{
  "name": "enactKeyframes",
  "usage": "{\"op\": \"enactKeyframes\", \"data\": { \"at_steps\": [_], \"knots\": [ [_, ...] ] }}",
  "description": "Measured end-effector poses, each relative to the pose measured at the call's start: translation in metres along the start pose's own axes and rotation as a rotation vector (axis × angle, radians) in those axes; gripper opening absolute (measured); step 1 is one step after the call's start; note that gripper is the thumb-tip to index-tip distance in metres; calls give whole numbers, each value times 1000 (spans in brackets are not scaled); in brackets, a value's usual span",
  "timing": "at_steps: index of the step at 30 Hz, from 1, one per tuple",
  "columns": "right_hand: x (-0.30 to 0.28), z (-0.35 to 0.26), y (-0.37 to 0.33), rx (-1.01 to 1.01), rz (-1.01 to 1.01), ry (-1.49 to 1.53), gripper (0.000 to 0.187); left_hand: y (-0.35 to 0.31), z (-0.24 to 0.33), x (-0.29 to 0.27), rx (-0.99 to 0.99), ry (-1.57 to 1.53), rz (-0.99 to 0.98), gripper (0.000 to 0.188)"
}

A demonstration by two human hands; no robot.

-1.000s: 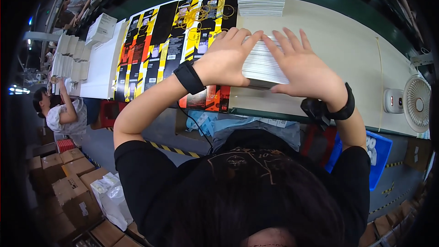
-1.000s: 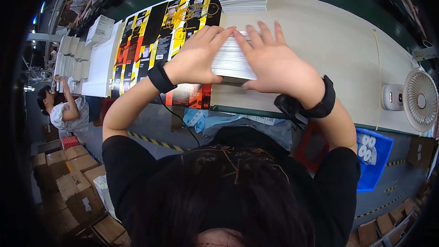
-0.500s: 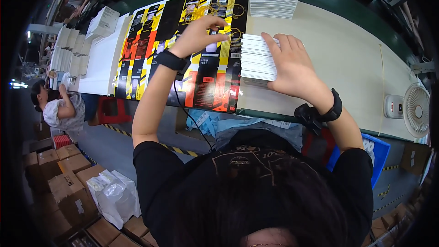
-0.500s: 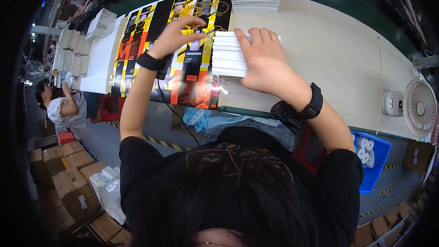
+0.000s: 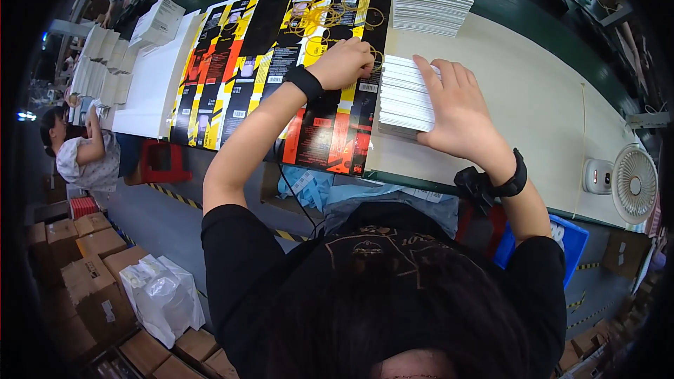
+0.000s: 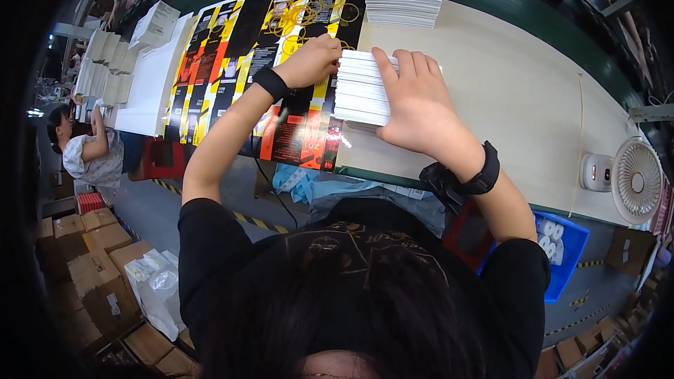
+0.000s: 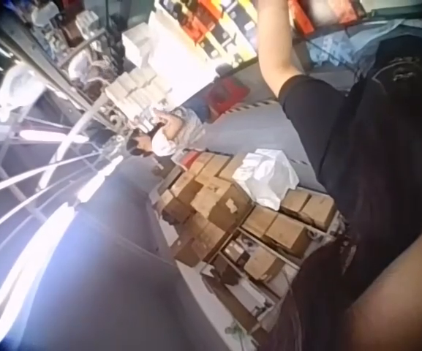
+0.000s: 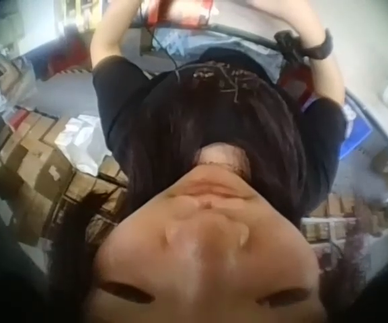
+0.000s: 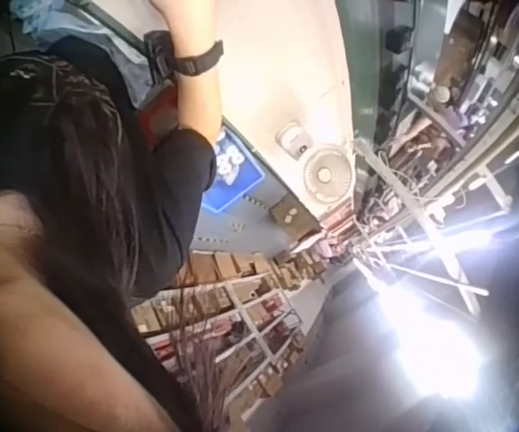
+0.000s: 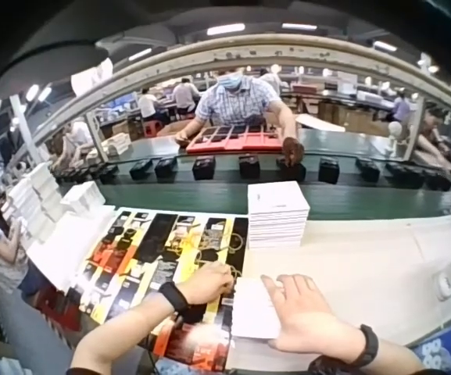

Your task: Peeling small QR code labels from a sheet and applying them to small white booklets, then stacking them on a workbench.

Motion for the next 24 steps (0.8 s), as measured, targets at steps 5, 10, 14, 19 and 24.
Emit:
{"op": "enactKeyframes", "data": {
  "at_steps": [5, 10, 14, 19, 24],
  "knots": [
    [1, 1, 1, 11, -11, 3, 88, -3, -2, -19, -223, -473, 197, 3],
    [0, 2, 0, 4, -11, 2, 88, -16, -22, -40, -413, -1336, 406, 4],
    [-1, 4, 0, 12, -2, -5, 88, -23, -24, -41, -575, -1472, 489, 6],
    [-1, 0, 1, 4, -18, -3, 89, -16, -13, -8, -473, -562, 94, 9],
    [-2, -2, 0, 2, -18, -13, 90, -9, -14, 12, -458, -225, -62, 9]
  ]
}}
Point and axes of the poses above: each hand's wrist, its own y-axis towards the middle knuckle, its own x-axis out of the palm, z = x × y, the point moved 6 cm from there along y, towards the middle knuckle, and after that the axes turned 3 degrees about x, right-handed, at the moved point
